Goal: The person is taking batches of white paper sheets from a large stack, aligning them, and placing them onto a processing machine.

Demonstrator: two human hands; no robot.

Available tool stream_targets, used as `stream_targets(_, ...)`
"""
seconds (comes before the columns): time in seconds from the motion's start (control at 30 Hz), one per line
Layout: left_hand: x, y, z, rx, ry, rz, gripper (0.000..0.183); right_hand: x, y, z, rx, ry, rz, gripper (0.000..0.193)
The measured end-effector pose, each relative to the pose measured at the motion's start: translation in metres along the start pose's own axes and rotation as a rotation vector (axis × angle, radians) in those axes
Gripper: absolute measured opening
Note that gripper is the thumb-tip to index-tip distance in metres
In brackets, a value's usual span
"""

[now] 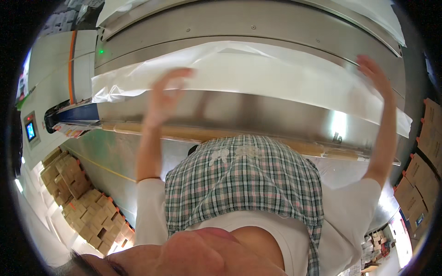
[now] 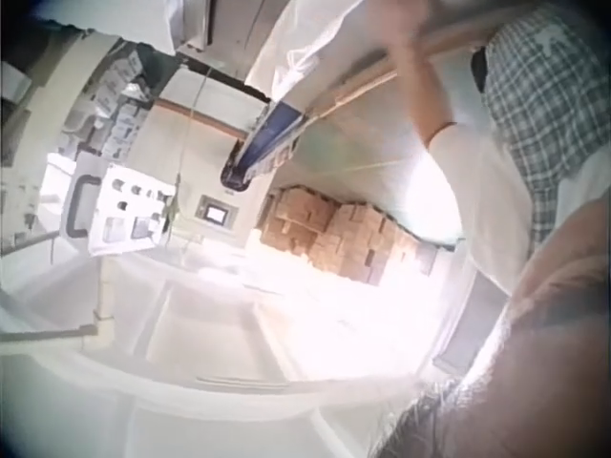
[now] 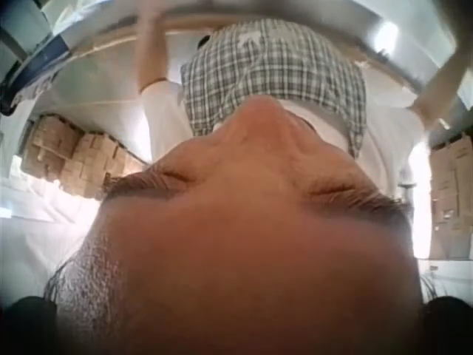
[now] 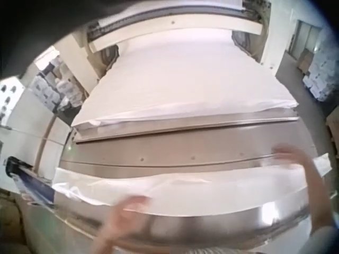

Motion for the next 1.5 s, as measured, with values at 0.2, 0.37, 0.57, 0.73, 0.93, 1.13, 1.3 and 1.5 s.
stream_targets(0.2,-0.093,0.014,-0.022,-0.256,0.017,0.426,0.030,-0.185,-0.227,0.048,0.544,0.007,-0.337,0.043)
stream_targets(0.37,-0.016,-0.047,-0.050,-0.080,0.317,0.794,0.032,-0.258,-0.282,0.052,0.594,0.158,-0.683,0.026)
stream_targets(0.57,0.130,-0.129,-0.100,0.177,0.591,1.133,0.038,-0.258,-0.309,-0.012,0.693,0.383,-0.553,0.016)
stream_targets(0.73,0.206,-0.171,-0.101,0.219,0.448,1.140,0.042,-0.270,-0.317,-0.010,0.664,0.460,-0.578,0.020)
stream_targets(0.93,0.247,-0.171,-0.097,0.242,0.550,1.156,0.045,-0.312,-0.340,0.014,0.819,0.388,-0.774,0.018)
stream_targets(1.13,0.317,-0.225,-0.113,0.501,0.519,1.171,0.052,-0.332,-0.374,-0.004,0.774,0.360,-0.685,0.017)
stream_targets(1.3,0.352,-0.263,-0.122,0.518,0.618,1.085,0.053,-0.347,-0.370,-0.002,0.672,0.310,-0.696,0.021)
stream_targets(1.5,0.419,-0.300,-0.139,0.457,0.894,0.674,0.033,-0.372,-0.391,0.016,0.681,0.268,-0.658,0.019)
Point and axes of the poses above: each hand's wrist, its own z-axis towards the middle knuckle, its own x-axis out of the back of the hand, y = z × x, the point moved 6 cm from there along z, towards the middle knuckle, and after that the axes turned 4 degrees about -z, right-handed, at the moved point
